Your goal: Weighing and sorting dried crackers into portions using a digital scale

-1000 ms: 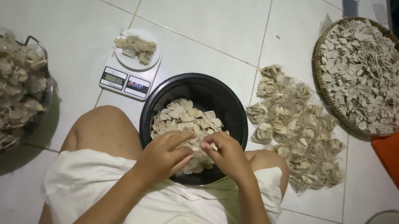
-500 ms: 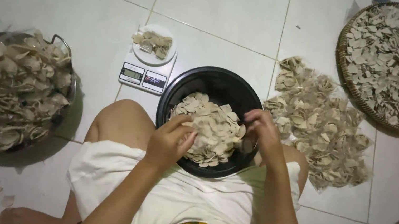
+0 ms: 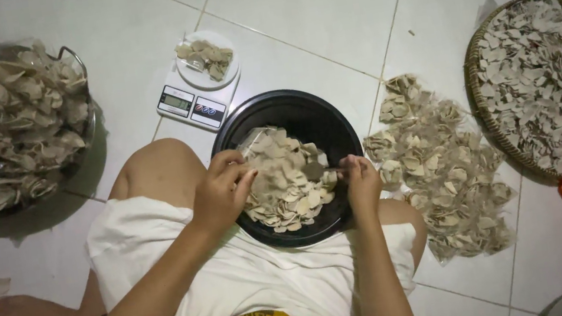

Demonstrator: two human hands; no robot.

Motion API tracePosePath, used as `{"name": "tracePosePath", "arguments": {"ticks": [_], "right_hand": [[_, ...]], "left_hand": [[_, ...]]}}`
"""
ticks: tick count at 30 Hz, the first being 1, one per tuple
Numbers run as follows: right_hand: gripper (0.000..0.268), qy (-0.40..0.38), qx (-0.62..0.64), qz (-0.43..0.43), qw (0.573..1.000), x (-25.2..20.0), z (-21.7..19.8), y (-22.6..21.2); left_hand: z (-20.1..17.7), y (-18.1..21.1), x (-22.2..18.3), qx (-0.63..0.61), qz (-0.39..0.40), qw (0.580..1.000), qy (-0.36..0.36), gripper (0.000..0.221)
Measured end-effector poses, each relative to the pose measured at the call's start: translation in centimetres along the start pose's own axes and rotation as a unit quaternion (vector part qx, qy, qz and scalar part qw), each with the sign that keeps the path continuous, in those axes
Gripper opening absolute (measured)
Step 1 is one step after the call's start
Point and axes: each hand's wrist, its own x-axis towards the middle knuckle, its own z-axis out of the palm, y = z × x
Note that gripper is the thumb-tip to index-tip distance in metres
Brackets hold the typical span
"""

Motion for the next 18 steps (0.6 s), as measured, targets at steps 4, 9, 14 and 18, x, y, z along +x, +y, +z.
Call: {"name": "tracePosePath", "arguments": {"ticks": [4,9,14,18], "right_hand": [[0.022,-0.001,0.119,0.095,0.988,2.7,1.7,2.5],[0.019,0.038,0.119,0.036,0.992,1.7,3.4,1.2],[0.015,0.043,-0.170,-0.202,0.963,-1.2,2.9,-0.8],[0.019,0.023,-0.089,-0.069,0.993,-0.3,4.2,1.3]], "left_hand": [[-0.2,0.1,0.3,-0.025,-0.004,1.000,-0.008,0.012],[-0.6,-0.1,0.4,-0.080,-0.033,0.996,-0.007,0.003],[-0.3,-0.9,-0.2,-0.049,-0.035,0.998,0.003,0.004],[-0.2,-1.8,0.4,-0.062,-0.016,0.998,-0.006,0.005]]}}
